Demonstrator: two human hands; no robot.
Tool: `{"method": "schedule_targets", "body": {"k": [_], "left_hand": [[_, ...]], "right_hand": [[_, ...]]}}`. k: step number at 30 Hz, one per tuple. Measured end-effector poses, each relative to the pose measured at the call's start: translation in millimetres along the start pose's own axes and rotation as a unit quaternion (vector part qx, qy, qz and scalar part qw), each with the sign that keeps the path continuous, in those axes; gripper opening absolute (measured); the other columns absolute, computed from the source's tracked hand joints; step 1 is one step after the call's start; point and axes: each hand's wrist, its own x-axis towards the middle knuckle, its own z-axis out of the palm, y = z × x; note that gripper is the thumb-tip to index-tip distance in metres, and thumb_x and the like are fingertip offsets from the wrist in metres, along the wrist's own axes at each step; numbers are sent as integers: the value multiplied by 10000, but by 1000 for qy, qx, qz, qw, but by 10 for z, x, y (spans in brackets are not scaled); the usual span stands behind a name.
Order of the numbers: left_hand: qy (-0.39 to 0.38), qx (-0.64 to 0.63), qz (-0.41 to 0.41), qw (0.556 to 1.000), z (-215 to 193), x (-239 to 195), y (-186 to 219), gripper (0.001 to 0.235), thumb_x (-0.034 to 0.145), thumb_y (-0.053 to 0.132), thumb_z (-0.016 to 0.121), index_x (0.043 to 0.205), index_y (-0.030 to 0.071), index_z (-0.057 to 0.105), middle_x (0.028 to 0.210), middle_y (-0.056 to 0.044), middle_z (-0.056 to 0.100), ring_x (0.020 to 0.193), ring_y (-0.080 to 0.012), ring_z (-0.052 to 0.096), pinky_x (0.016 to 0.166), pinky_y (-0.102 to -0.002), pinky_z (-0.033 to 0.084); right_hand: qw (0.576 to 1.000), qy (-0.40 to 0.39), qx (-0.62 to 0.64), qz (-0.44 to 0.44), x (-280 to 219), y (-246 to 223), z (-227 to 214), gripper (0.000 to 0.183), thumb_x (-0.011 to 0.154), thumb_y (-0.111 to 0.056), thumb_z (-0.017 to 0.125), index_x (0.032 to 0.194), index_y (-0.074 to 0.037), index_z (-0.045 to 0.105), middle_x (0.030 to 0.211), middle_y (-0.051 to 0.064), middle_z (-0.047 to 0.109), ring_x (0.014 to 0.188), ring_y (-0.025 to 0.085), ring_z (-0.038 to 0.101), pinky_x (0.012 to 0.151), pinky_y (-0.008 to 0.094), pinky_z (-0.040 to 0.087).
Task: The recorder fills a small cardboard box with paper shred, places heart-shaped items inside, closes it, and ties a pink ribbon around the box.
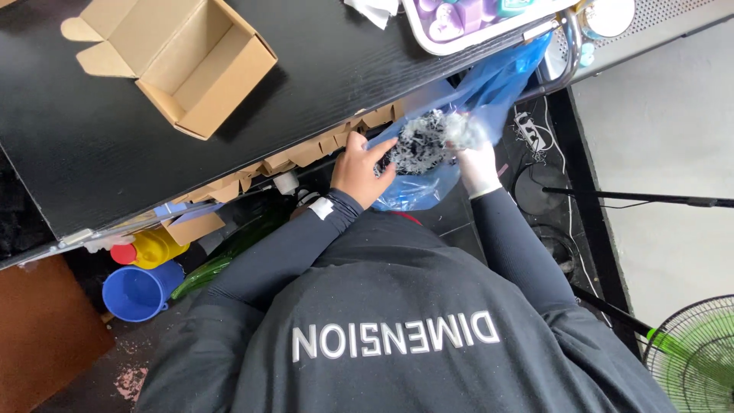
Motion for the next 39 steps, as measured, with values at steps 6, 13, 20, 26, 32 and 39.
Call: {"method": "schedule_targets", "body": {"k": [6,13,20,26,32,39], "left_hand": [[-11,51,9,999,-108,62,170,839,736,555,873,1454,241,573,1073,-148,465,819,-250,603,749,-374,558],[-60,91,-11,994,-66,109,201,1053,577,536,944,1478,206,512,1058,-180,444,842,-316,605,763,-425,531],[-101,116,-28,988,103,124,-7,385,755,279,877,1076,94,772,1172,-166,506,956,-331,660,870,-469,526],[-118,137,5,983,59,153,20,236,746,242,862,907,81,801,1115,-164,544,939,-333,653,891,-481,481],[-122,172,23,977,368,109,-291,100,872,150,724,892,82,795,1043,-162,566,833,-306,690,927,-479,456],[-99,184,9,978,459,104,-344,190,891,164,678,770,37,751,1000,-157,571,765,-308,683,880,-479,438]], "right_hand": [[970,-92,-79,-210,-232,-111,117,414,987,-26,686,1393,-65,620,1231,41,677,1110,145,647,956,293,543],[944,-200,262,29,-613,-299,650,419,1009,-120,644,1402,-60,513,1309,66,648,1182,171,648,1014,351,538],[921,-174,348,32,-582,-530,643,318,1093,-141,482,1381,-19,538,1296,126,658,1184,231,661,1043,386,545],[936,-136,321,37,-284,-324,388,287,1055,-51,456,1312,-16,580,1166,122,681,1029,253,685,919,412,577],[951,-91,291,42,-159,-724,254,251,1073,-111,501,1298,-50,592,1065,72,662,911,190,652,806,368,563],[930,-163,330,25,-198,-1159,-2,367,1009,-296,711,1285,-65,640,1059,46,683,832,141,632,793,331,505]]}}
